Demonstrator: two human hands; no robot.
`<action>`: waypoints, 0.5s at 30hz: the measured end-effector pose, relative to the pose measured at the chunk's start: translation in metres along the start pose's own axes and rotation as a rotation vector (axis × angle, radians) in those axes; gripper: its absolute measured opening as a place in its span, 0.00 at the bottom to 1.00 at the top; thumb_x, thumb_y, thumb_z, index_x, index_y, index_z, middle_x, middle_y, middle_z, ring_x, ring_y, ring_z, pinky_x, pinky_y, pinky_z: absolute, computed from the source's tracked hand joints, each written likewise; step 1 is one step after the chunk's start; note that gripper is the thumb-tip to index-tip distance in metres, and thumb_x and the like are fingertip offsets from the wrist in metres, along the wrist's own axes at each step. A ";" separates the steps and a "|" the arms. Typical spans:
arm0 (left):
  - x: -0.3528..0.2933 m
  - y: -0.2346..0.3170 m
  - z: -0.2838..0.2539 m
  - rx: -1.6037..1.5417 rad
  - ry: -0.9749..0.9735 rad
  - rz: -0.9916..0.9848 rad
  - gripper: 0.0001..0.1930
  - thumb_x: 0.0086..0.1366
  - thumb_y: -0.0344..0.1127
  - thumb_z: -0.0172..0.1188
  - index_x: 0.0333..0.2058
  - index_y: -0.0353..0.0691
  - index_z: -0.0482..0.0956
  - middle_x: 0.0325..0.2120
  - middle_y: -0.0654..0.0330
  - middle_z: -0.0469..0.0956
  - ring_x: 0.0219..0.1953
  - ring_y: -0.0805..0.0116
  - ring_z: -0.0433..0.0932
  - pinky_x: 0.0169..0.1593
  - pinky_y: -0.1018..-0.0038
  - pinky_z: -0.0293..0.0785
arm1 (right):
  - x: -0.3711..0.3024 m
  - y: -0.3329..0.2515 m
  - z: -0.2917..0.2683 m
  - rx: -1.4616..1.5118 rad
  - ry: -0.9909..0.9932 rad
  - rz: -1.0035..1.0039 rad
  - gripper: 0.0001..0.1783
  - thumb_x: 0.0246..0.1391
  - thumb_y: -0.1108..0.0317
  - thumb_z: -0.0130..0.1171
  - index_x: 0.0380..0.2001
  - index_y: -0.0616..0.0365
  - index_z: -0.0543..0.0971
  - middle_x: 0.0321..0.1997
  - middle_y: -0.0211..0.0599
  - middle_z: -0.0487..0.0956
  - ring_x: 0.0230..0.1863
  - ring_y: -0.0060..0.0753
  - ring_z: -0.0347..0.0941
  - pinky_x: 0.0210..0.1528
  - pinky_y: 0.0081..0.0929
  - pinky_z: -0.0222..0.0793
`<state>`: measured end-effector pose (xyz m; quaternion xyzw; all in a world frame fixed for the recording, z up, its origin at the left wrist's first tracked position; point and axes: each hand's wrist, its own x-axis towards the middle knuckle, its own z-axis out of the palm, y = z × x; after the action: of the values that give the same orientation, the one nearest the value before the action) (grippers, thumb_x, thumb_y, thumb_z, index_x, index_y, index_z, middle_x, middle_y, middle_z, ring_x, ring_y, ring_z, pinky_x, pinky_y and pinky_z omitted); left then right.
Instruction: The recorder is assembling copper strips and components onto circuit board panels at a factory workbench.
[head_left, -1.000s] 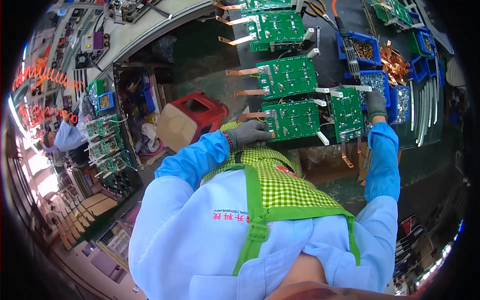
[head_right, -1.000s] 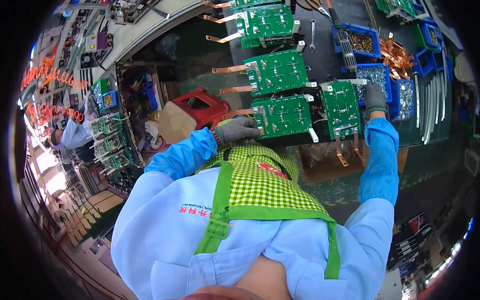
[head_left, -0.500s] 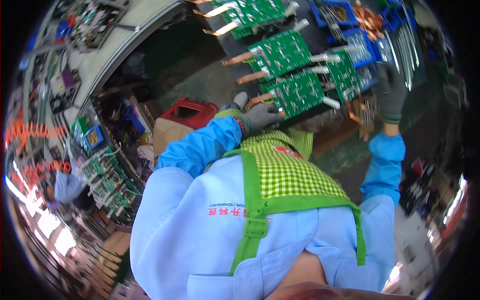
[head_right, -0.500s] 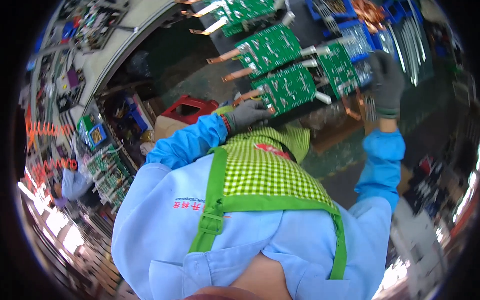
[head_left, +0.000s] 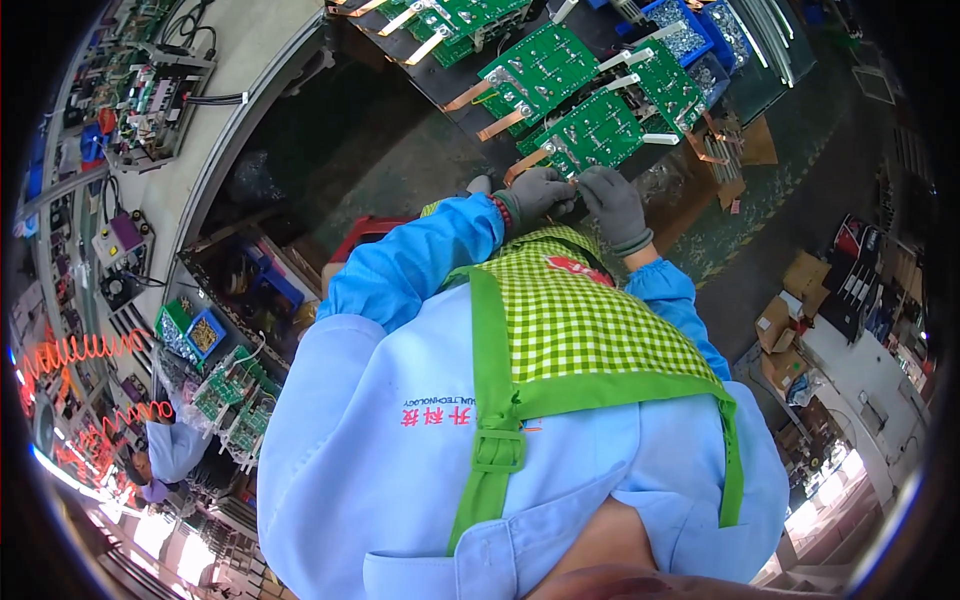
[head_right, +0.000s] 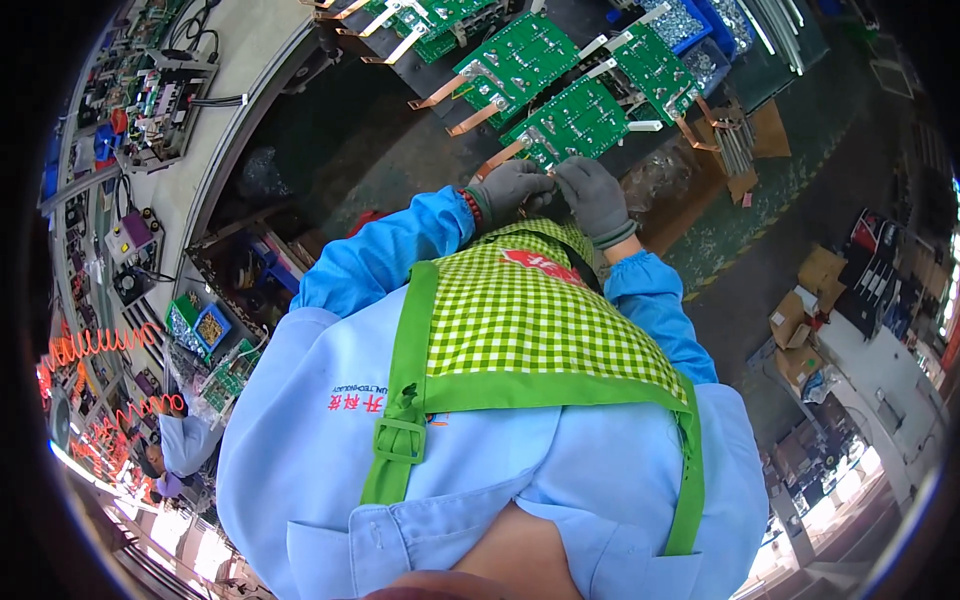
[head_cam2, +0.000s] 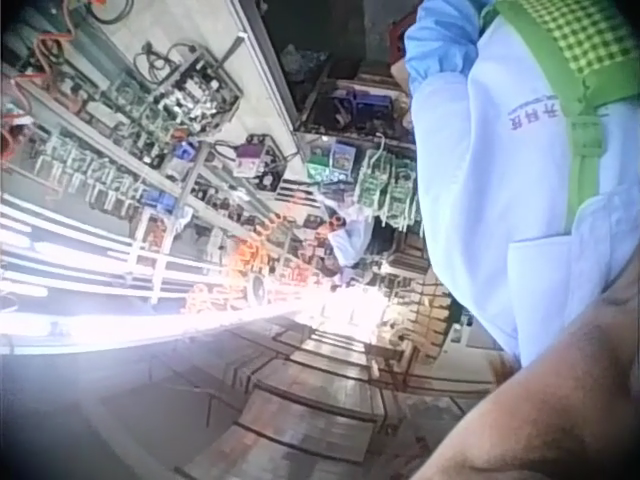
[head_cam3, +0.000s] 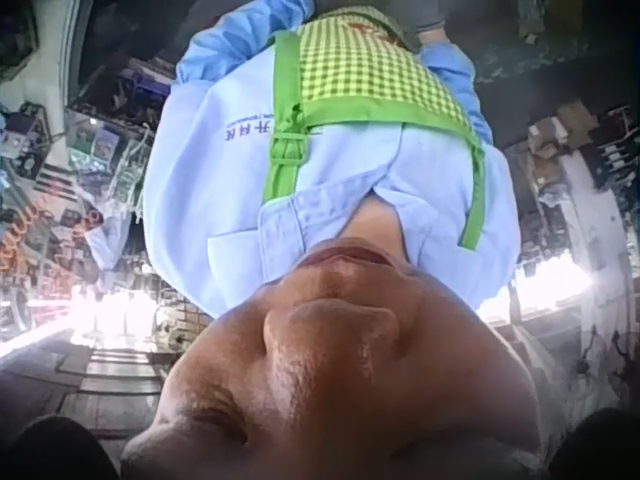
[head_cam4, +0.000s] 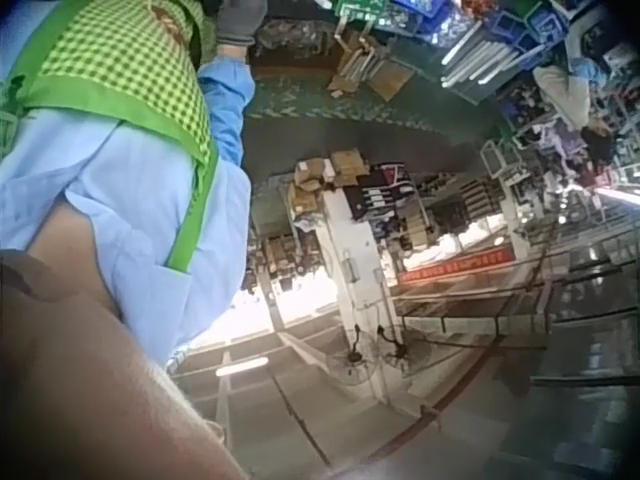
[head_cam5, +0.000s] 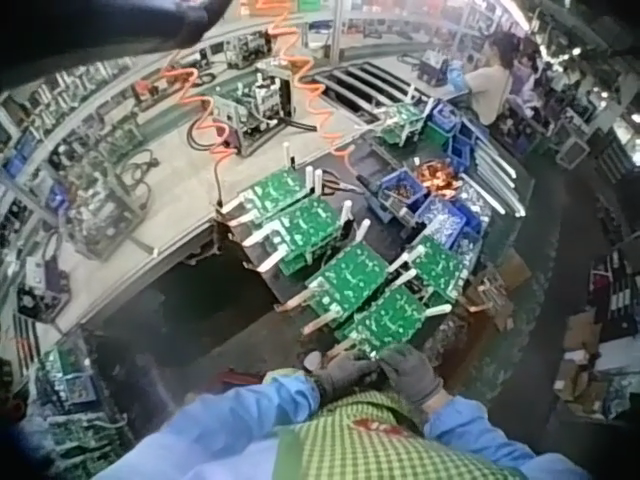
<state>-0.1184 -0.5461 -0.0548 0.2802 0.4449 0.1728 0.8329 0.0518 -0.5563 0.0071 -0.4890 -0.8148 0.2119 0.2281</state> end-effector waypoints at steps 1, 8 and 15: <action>-0.003 0.004 0.002 0.001 -0.005 0.001 0.10 0.60 0.35 0.56 0.29 0.33 0.76 0.22 0.61 0.76 0.21 0.77 0.72 0.25 0.80 0.68 | -0.002 0.001 0.000 -0.005 0.001 0.002 0.09 0.47 0.72 0.58 0.35 0.55 0.75 0.37 0.38 0.75 0.38 0.43 0.73 0.38 0.35 0.72; -0.004 0.007 -0.001 0.020 -0.010 0.010 0.11 0.59 0.37 0.58 0.29 0.33 0.76 0.22 0.60 0.77 0.21 0.76 0.74 0.25 0.79 0.69 | -0.009 0.006 -0.001 -0.099 -0.031 -0.108 0.14 0.46 0.74 0.58 0.39 0.55 0.76 0.39 0.39 0.76 0.41 0.43 0.74 0.40 0.34 0.73; -0.009 0.014 -0.005 0.020 -0.032 0.034 0.12 0.60 0.37 0.58 0.28 0.32 0.76 0.23 0.57 0.78 0.22 0.73 0.75 0.26 0.78 0.71 | 0.002 -0.019 0.004 0.358 0.143 0.534 0.11 0.52 0.72 0.58 0.40 0.59 0.76 0.37 0.41 0.79 0.36 0.31 0.77 0.39 0.27 0.72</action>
<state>-0.1279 -0.5382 -0.0419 0.2990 0.4284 0.1778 0.8340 0.0352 -0.5627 0.0148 -0.6512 -0.5895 0.3691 0.3035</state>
